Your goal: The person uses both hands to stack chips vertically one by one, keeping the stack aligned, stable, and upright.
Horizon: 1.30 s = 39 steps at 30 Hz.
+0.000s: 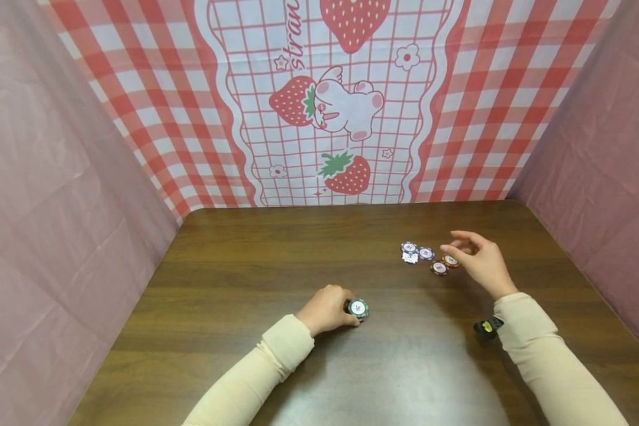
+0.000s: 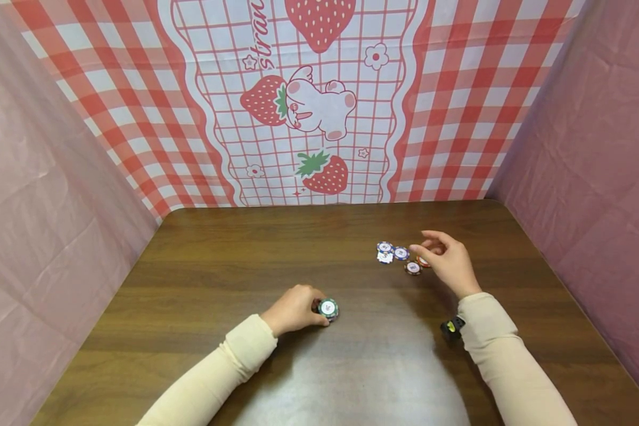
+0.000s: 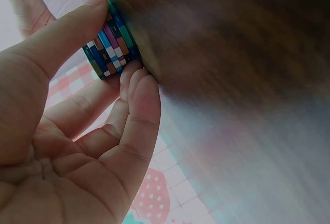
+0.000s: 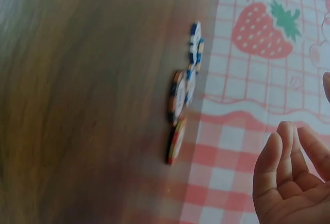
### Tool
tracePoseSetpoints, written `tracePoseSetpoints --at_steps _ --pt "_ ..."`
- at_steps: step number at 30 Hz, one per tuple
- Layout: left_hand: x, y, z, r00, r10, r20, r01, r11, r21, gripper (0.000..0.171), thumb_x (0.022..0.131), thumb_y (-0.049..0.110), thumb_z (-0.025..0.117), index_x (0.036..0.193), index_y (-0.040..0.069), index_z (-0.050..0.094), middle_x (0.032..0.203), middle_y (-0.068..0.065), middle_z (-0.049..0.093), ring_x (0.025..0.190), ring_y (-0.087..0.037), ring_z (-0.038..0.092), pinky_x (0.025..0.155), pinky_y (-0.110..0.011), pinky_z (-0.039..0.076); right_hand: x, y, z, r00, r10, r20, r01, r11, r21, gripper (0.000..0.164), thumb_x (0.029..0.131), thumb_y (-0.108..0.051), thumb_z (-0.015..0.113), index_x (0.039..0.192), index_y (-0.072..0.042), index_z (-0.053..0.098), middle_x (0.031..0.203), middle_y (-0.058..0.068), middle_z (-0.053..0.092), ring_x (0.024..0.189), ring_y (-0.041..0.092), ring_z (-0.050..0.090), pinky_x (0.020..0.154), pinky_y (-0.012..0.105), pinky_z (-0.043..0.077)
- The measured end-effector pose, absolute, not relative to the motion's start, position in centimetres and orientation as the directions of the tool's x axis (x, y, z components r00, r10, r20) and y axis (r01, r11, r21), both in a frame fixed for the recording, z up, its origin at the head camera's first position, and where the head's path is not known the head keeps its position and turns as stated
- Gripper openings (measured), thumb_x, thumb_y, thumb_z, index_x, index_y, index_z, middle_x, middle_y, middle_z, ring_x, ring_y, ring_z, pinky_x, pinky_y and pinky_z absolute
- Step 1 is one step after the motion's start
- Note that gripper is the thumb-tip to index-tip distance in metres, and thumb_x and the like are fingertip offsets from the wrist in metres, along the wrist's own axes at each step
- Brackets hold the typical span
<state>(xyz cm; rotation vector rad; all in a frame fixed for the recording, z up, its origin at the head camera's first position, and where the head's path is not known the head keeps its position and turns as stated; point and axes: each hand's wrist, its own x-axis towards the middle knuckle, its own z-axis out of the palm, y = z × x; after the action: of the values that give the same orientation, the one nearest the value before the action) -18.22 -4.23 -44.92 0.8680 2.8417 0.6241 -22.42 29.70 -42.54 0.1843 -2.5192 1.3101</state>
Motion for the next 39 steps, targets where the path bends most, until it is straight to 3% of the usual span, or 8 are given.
tracePoseSetpoints --at_steps 8,12,14,17,19,21,29,39 --pt "-18.2 -4.2 -44.9 -0.829 0.558 0.025 0.518 0.752 0.407 0.033 0.070 0.030 0.086 0.097 0.013 0.076 0.084 0.004 0.073 0.076 -0.008 0.060 0.071 -0.021 0.047 -22.6 31.1 -43.0 -0.963 0.061 0.261 -0.176 0.589 -0.788 0.055 0.089 -0.031 0.071 0.131 0.002 0.057 0.084 -0.031 0.055 0.074 -0.011 0.055 0.064 0.011 0.047" --pt "-18.2 -4.3 -44.9 -0.830 0.557 0.021 0.516 0.753 0.408 0.034 0.070 0.030 0.086 0.097 0.013 0.076 0.085 0.004 0.073 0.076 -0.008 0.061 0.071 -0.021 0.047 -22.8 31.7 -43.3 -0.975 0.060 0.213 -0.137 0.592 -0.794 0.061 0.090 -0.034 0.070 0.134 0.004 0.053 0.086 -0.028 0.056 0.074 -0.012 0.056 0.064 0.016 0.051" --pt "-18.2 -4.3 -44.9 -0.830 0.557 0.018 0.514 0.753 0.410 0.034 0.070 0.030 0.086 0.098 0.013 0.076 0.086 0.003 0.073 0.077 -0.008 0.061 0.071 -0.021 0.047 -23.0 31.9 -43.5 -0.982 0.055 0.178 -0.112 0.593 -0.798 0.064 0.090 -0.035 0.069 0.136 0.005 0.050 0.091 -0.017 0.060 0.073 -0.010 0.057 0.064 0.021 0.054" --pt "-18.2 -4.3 -44.9 -0.831 0.556 0.014 0.511 0.752 0.416 0.034 0.071 0.029 0.086 0.099 0.012 0.076 0.087 0.003 0.074 0.078 -0.009 0.062 0.072 -0.021 0.048 -23.1 32.1 -43.8 -0.991 0.043 0.127 -0.077 0.597 -0.799 0.068 0.091 -0.036 0.068 0.139 0.008 0.046 0.104 0.009 0.064 0.072 -0.002 0.061 0.064 0.025 0.055" --pt "-18.2 -4.3 -44.9 -0.832 0.555 0.012 0.509 0.754 0.416 0.035 0.071 0.030 0.086 0.099 0.012 0.076 0.088 0.003 0.074 0.079 -0.010 0.062 0.073 -0.022 0.048 -23.3 32.2 -44.0 -0.995 0.031 0.093 -0.056 0.599 -0.799 0.070 0.092 -0.037 0.067 0.139 0.009 0.044 0.112 0.025 0.062 0.072 0.003 0.063 0.064 0.026 0.055" --pt "-18.2 -4.3 -44.9 -0.833 0.553 0.010 0.506 0.755 0.416 0.035 0.071 0.029 0.086 0.100 0.012 0.076 0.089 0.002 0.074 0.080 -0.010 0.063 0.074 -0.022 0.048 -23.5 32.3 -44.2 -0.998 0.017 0.058 -0.036 0.603 -0.797 0.072 0.092 -0.038 0.066 0.140 0.011 0.042 0.117 0.033 0.058 0.072 0.007 0.064 0.065 0.025 0.055" --pt "-18.1 -4.3 -44.8 -0.837 0.547 -0.001 0.496 0.759 0.423 0.034 0.072 0.029 0.086 0.100 0.011 0.076 0.089 0.002 0.073 0.080 -0.010 0.062 0.073 -0.022 0.048 -24.3 32.6 -44.8 -0.999 -0.023 -0.041 0.017 0.639 -0.769 0.075 0.092 -0.039 0.066 0.139 0.014 0.041 0.121 0.035 0.055 0.080 0.015 0.065 0.066 0.024 0.055" --pt "-18.1 -4.3 -44.7 -0.838 0.546 -0.008 0.491 0.760 0.425 0.035 0.073 0.029 0.086 0.101 0.011 0.075 0.091 0.002 0.074 0.081 -0.009 0.062 0.073 -0.021 0.048 -24.9 32.9 -45.2 -0.993 -0.050 -0.110 0.051 0.654 -0.755 0.079 0.092 -0.041 0.065 0.139 0.016 0.039 0.122 0.031 0.056 0.084 0.008 0.059 0.068 0.023 0.054"
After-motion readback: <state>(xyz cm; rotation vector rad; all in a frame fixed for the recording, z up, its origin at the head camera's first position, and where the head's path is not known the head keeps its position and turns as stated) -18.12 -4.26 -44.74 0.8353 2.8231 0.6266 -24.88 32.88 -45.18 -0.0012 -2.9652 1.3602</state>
